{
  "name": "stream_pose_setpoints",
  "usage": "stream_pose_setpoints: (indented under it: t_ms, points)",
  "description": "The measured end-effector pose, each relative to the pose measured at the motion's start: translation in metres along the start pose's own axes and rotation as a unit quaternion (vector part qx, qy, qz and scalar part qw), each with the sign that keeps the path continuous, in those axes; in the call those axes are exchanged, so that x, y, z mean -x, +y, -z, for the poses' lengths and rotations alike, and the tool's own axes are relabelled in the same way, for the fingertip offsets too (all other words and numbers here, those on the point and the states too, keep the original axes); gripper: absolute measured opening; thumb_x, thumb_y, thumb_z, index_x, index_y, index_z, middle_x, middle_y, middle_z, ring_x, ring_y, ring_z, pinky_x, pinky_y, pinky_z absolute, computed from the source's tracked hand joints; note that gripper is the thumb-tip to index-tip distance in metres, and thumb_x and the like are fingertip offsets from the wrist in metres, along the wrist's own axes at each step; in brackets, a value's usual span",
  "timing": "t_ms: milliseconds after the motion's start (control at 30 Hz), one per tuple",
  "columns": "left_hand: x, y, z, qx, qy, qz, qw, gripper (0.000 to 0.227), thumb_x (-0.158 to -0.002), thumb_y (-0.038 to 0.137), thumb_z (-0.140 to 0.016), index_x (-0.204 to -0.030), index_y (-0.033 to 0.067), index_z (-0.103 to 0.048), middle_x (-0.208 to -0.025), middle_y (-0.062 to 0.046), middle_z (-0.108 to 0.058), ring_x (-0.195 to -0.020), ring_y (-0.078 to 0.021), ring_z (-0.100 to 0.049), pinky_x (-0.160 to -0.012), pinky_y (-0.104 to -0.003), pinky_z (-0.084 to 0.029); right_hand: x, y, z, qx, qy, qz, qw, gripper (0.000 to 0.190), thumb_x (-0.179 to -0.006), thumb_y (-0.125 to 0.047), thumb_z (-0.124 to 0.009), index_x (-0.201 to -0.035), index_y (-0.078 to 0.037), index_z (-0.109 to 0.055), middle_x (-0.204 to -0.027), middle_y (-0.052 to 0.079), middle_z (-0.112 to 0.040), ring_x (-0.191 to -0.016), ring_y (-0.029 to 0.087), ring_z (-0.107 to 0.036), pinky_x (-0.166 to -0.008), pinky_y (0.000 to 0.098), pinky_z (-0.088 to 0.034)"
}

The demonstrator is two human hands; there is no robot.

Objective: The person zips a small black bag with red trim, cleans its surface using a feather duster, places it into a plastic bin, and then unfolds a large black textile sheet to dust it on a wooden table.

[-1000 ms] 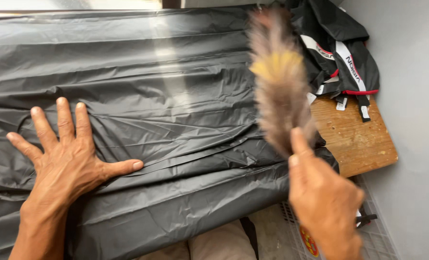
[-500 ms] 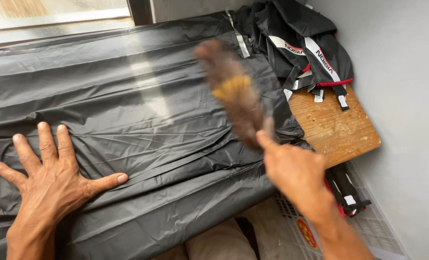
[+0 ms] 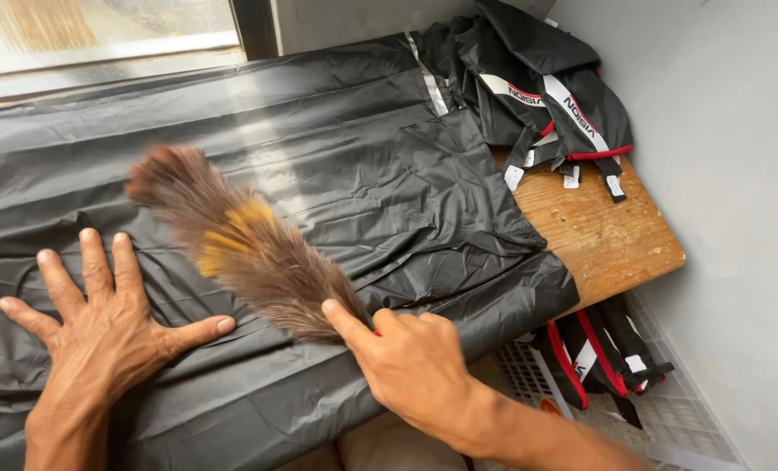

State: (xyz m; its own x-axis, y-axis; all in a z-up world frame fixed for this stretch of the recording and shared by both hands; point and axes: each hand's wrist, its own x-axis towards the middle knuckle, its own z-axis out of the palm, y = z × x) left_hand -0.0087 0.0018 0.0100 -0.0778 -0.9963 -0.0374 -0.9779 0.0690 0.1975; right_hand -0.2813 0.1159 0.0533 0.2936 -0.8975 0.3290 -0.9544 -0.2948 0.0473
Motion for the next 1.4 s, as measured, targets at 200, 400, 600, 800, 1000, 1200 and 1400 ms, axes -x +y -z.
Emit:
stream_pose_setpoints:
  t_ms: [200,400,600,800,1000,1200,1400]
  points:
    - [-0.002,0.000,0.005,-0.001,-0.014,0.010,1.000,0.144,-0.041,0.095,-0.057,-0.148,0.0066,-0.017,-0.157,-0.017,-0.009,-0.140,-0.0498,0.001,-0.096,-0.077,0.003,-0.082,0.080,0.006,0.038,-0.168,-0.002,0.985,0.022,-0.095,-0.036,-0.046,-0.091,-0.022,-0.062,-0.070,0.006,-0.058,-0.059,0.026,-0.061,-0.040,0.0416,-0.049]
    - [-0.002,-0.005,-0.002,-0.007,0.016,-0.008,1.000,0.145,-0.039,0.095,-0.057,-0.147,0.0056,-0.019,-0.157,-0.018,-0.012,-0.139,-0.0514,-0.003,-0.095,-0.078,-0.001,-0.146,0.224,-0.060,0.053,-0.053,-0.144,0.987,0.024,-0.086,-0.022,-0.069,-0.110,-0.023,-0.072,-0.098,0.012,-0.055,-0.087,0.035,-0.058,-0.075,0.0482,-0.049]
    - [-0.003,-0.006,-0.001,-0.013,0.017,-0.010,1.000,0.145,-0.039,0.095,-0.058,-0.147,0.0053,-0.019,-0.157,-0.018,-0.012,-0.139,-0.0515,-0.004,-0.095,-0.079,-0.002,-0.155,0.248,-0.075,0.068,-0.111,-0.100,0.986,0.012,-0.088,-0.029,-0.068,-0.094,-0.023,-0.075,-0.094,0.009,-0.052,-0.094,0.033,-0.054,-0.082,0.0460,-0.041]
    - [-0.005,-0.006,-0.001,-0.014,-0.003,-0.004,1.000,0.148,-0.038,0.096,-0.057,-0.148,0.0071,-0.015,-0.157,-0.016,-0.009,-0.139,-0.0498,-0.002,-0.095,-0.078,-0.002,-0.155,0.286,-0.124,0.154,-0.037,-0.069,0.985,0.013,-0.085,-0.032,-0.067,-0.074,-0.032,-0.073,-0.077,0.000,-0.051,-0.077,0.025,-0.053,-0.073,0.0390,-0.037]
    - [-0.001,-0.006,0.000,-0.003,0.022,-0.014,1.000,0.147,-0.039,0.095,-0.056,-0.147,0.0036,-0.018,-0.157,-0.019,-0.012,-0.138,-0.0525,-0.004,-0.094,-0.079,-0.001,-0.150,0.219,-0.076,0.183,0.026,-0.072,0.980,0.015,-0.075,-0.011,-0.066,-0.089,-0.012,-0.068,-0.084,0.009,-0.055,-0.076,0.032,-0.055,-0.070,0.0426,-0.042]
    - [-0.001,-0.010,-0.001,-0.002,-0.001,0.004,1.000,0.149,-0.043,0.101,-0.054,-0.149,0.0035,-0.013,-0.157,-0.019,-0.004,-0.139,-0.0511,0.006,-0.094,-0.077,0.007,-0.073,0.037,0.033,-0.132,-0.185,-0.100,0.969,0.072,-0.084,-0.052,-0.054,-0.147,-0.022,-0.034,-0.096,0.013,-0.055,-0.086,0.032,-0.058,-0.074,0.0476,-0.045]
    - [0.003,-0.012,0.001,-0.004,-0.003,-0.001,1.000,0.152,-0.043,0.102,-0.056,-0.149,0.0032,-0.010,-0.157,-0.020,0.001,-0.138,-0.0497,0.010,-0.094,-0.077,0.009,-0.011,-0.030,-0.011,0.024,-0.081,0.064,0.994,0.059,-0.084,-0.019,-0.050,-0.143,-0.018,-0.040,-0.069,0.000,-0.045,-0.051,0.020,-0.052,-0.037,0.0386,-0.044]
